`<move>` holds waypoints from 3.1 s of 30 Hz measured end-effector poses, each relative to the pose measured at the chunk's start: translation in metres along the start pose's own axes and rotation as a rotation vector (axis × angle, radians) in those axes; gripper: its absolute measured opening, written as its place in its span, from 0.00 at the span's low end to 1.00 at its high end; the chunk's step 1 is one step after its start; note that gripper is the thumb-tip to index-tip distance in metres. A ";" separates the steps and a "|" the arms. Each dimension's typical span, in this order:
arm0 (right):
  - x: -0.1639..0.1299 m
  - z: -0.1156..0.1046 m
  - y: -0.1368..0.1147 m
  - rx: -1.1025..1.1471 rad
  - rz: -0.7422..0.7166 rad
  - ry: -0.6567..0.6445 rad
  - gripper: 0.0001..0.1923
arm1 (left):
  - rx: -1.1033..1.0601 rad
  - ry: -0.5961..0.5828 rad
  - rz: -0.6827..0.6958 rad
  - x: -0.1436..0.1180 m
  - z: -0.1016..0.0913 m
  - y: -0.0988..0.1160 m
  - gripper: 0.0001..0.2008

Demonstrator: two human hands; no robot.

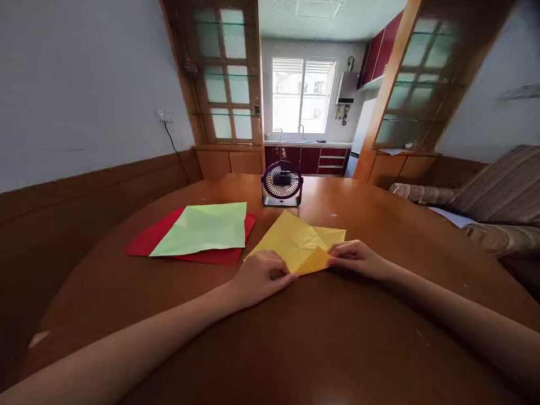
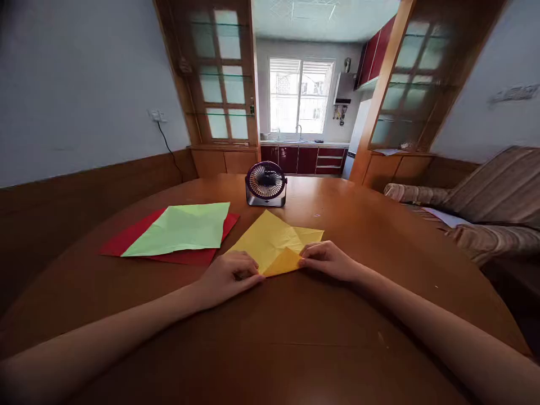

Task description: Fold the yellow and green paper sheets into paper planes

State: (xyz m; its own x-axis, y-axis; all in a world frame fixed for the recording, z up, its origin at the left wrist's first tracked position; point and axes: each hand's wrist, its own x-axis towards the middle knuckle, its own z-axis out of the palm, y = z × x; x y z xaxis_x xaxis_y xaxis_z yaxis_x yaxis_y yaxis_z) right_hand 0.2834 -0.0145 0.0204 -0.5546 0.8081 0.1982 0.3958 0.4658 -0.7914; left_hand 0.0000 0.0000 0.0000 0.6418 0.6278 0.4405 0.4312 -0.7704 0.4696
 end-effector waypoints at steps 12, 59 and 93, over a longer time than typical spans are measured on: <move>0.005 0.008 0.020 -0.207 0.075 0.173 0.20 | -0.054 0.007 -0.165 0.002 0.001 0.006 0.11; 0.010 0.019 0.008 -0.490 -0.213 -0.058 0.20 | 0.233 -0.177 0.091 0.002 0.003 0.006 0.17; 0.009 0.020 0.008 -0.514 -0.176 -0.051 0.20 | 0.253 -0.190 0.112 0.004 0.003 0.008 0.16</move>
State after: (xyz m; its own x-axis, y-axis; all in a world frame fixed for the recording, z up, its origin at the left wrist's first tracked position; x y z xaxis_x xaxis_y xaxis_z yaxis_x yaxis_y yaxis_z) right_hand 0.2671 -0.0111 0.0044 -0.6741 0.6899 0.2639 0.5940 0.7186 -0.3616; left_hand 0.0081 -0.0040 0.0030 0.7907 0.5240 0.3166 0.4798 -0.8516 0.2111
